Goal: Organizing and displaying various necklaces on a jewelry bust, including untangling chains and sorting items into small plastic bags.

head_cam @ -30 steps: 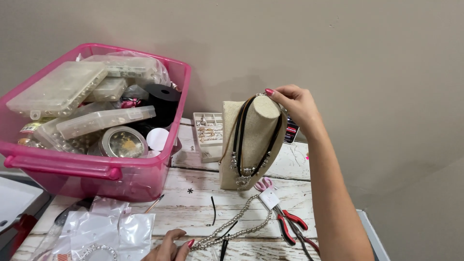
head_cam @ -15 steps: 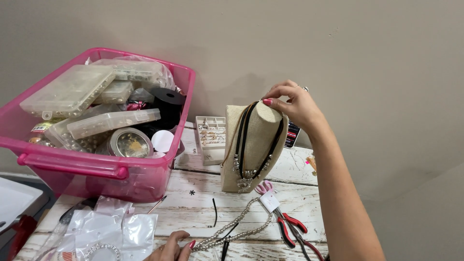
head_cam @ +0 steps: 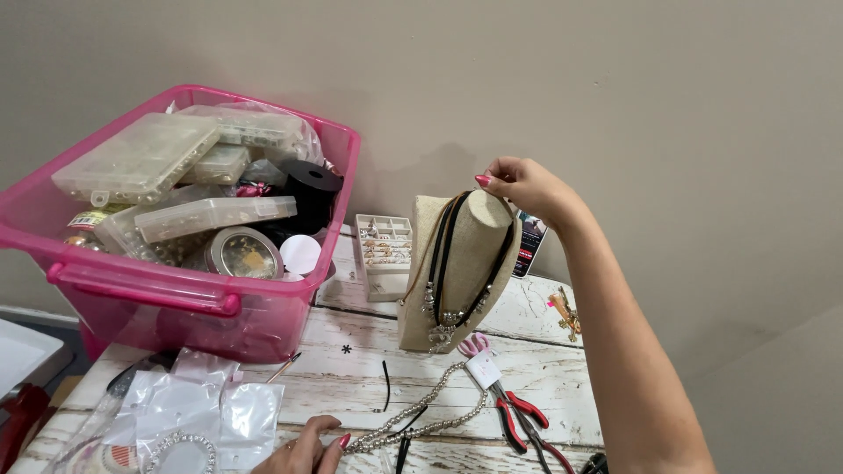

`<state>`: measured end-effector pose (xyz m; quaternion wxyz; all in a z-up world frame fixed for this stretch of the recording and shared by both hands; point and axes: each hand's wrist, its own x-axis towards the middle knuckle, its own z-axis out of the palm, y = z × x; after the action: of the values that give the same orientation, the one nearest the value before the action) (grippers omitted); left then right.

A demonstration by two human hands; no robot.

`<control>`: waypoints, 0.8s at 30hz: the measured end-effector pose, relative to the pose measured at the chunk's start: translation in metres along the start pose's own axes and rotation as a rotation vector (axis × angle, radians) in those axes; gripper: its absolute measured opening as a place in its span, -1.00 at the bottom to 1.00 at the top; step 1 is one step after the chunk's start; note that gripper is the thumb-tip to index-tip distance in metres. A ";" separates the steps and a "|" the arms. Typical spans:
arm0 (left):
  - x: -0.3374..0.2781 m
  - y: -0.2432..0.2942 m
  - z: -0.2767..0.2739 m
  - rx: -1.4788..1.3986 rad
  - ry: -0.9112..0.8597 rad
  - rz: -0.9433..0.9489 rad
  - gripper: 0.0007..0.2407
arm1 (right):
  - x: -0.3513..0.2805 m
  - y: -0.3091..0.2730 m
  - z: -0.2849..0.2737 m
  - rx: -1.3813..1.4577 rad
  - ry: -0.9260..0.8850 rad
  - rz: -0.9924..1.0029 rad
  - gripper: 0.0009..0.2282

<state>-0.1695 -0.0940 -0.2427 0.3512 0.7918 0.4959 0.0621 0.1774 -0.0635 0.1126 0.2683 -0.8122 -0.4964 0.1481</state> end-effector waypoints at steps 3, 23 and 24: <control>-0.004 0.004 -0.002 -0.015 0.034 -0.020 -0.75 | -0.005 -0.007 0.006 -0.167 0.047 0.047 -0.77; -0.001 0.000 0.003 -0.041 0.066 -0.017 -0.78 | -0.001 0.011 0.007 -0.476 0.223 -0.149 -0.80; -0.002 0.000 0.004 -0.062 0.102 -0.016 -0.79 | -0.003 0.012 0.008 -0.586 0.326 -0.185 -0.78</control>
<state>-0.1683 -0.0973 -0.2452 0.3502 0.7724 0.5173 0.1146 0.1809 -0.0683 0.0993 0.1118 -0.8192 -0.5400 -0.1575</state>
